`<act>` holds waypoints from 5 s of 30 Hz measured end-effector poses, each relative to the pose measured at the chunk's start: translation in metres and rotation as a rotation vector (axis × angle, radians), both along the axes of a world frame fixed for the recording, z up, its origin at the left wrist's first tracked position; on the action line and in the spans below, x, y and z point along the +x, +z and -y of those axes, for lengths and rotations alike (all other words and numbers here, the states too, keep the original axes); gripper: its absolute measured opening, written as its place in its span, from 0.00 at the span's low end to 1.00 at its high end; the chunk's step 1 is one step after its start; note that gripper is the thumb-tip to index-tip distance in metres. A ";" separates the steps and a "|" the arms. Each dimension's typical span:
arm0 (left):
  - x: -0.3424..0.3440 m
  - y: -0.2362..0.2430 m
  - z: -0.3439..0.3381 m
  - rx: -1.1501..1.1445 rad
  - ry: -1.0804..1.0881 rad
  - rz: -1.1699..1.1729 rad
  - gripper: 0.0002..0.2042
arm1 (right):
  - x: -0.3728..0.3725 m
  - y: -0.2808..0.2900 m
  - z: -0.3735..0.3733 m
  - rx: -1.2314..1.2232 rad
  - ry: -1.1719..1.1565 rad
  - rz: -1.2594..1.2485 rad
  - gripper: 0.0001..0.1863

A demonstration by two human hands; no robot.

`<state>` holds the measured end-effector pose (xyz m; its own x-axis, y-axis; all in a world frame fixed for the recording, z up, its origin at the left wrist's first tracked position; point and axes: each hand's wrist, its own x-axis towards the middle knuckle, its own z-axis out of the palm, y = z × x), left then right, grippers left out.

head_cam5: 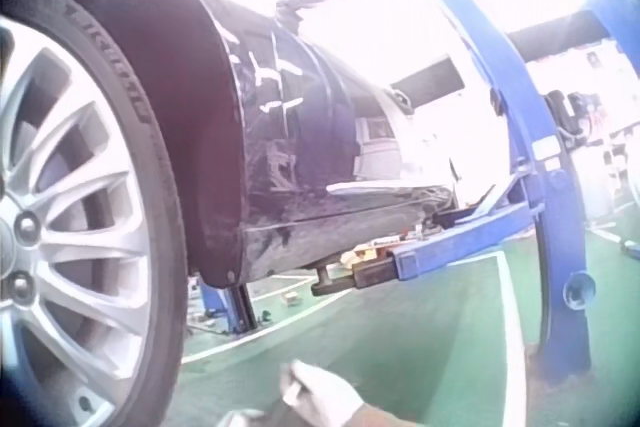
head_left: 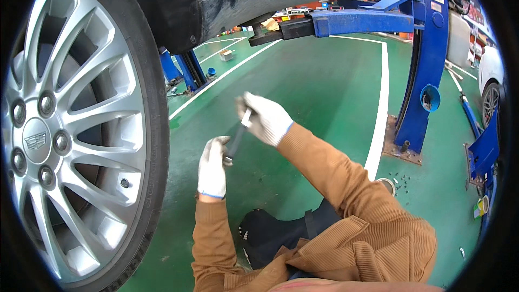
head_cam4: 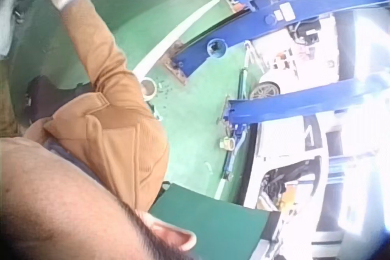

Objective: The person selects a bolt from a cluttered parts table, then walks to a car on a lift and uses a wrench to tighten bolts on the wheel. The person handles bolts and a wrench while working on the wheel area.

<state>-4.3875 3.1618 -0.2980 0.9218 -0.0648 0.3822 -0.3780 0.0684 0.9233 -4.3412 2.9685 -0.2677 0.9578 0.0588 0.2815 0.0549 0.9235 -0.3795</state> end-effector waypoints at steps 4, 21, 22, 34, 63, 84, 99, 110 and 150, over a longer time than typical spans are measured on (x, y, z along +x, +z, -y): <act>-0.030 0.051 -0.020 -0.418 -0.184 -0.015 0.27 | 0.013 0.073 -0.040 -0.195 0.151 0.350 0.11; -0.028 0.155 -0.031 -0.006 0.263 0.322 0.18 | 0.021 0.146 -0.060 -0.538 -0.106 0.353 0.22; -0.020 0.152 -0.030 -0.017 0.259 0.305 0.18 | 0.026 0.143 -0.059 -0.567 -0.163 0.337 0.23; -0.008 0.162 -0.057 -0.070 0.210 0.388 0.13 | 0.028 0.138 -0.064 -0.575 -0.045 0.405 0.23; -0.011 0.070 -0.032 -0.253 -0.008 0.288 0.17 | -0.006 0.110 -0.043 -0.849 -0.195 0.488 0.25; 0.007 -0.035 -0.015 -0.622 -0.291 -0.166 0.31 | -0.008 -0.003 -0.014 -0.936 0.027 0.224 0.25; -0.008 -0.087 -0.007 -0.184 -0.060 -0.480 0.14 | 0.038 -0.131 0.018 -0.590 0.178 -0.162 0.19; -0.063 0.058 0.003 -0.197 -0.052 -0.856 0.11 | -0.001 -0.001 0.000 -0.599 0.194 -0.354 0.19; -0.206 0.319 0.009 -0.330 -0.054 -0.851 0.17 | -0.155 0.255 -0.022 -0.069 0.435 -0.532 0.16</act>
